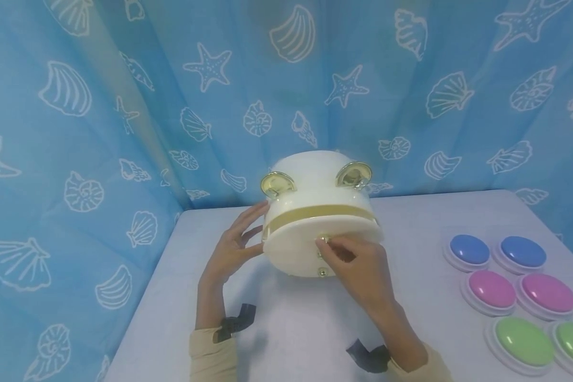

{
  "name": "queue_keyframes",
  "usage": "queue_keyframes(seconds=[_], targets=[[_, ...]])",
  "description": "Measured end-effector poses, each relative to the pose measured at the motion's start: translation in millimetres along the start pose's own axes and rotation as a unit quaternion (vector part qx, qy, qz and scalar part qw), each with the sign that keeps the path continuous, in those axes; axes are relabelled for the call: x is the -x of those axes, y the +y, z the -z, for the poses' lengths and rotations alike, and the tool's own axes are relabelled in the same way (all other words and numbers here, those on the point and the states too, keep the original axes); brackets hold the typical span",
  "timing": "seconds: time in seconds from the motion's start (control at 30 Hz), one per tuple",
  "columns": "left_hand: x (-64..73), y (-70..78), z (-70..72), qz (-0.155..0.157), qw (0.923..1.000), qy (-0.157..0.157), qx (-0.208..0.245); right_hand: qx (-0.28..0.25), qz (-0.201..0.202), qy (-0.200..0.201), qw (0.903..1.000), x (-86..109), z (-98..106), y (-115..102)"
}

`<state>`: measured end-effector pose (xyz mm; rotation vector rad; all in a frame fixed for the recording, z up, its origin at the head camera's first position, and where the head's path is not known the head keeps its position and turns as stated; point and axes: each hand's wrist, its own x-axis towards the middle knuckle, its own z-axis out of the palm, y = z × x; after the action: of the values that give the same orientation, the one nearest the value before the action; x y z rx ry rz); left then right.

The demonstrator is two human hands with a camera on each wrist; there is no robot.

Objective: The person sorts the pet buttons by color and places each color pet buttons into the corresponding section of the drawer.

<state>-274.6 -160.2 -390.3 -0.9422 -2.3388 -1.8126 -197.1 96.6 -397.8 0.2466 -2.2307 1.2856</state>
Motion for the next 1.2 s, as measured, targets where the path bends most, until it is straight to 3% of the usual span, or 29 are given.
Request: queue_keyframes(seconds=[0.6,0.83,1.2], targets=[[0.5,4.0,-1.3,-0.002,1.0,0.001,-0.004,0.009,-0.018,-0.019,0.9996,9.5,9.1,-9.1],[1.8,3.9,-1.4,-0.002,1.0,0.004,0.001,0.003,-0.038,-0.045,0.9982,11.5,16.3,-15.6],[0.6,5.1,-1.9,-0.002,1.0,0.003,-0.004,0.023,-0.003,-0.04,0.9989,14.7,20.2,-20.4]])
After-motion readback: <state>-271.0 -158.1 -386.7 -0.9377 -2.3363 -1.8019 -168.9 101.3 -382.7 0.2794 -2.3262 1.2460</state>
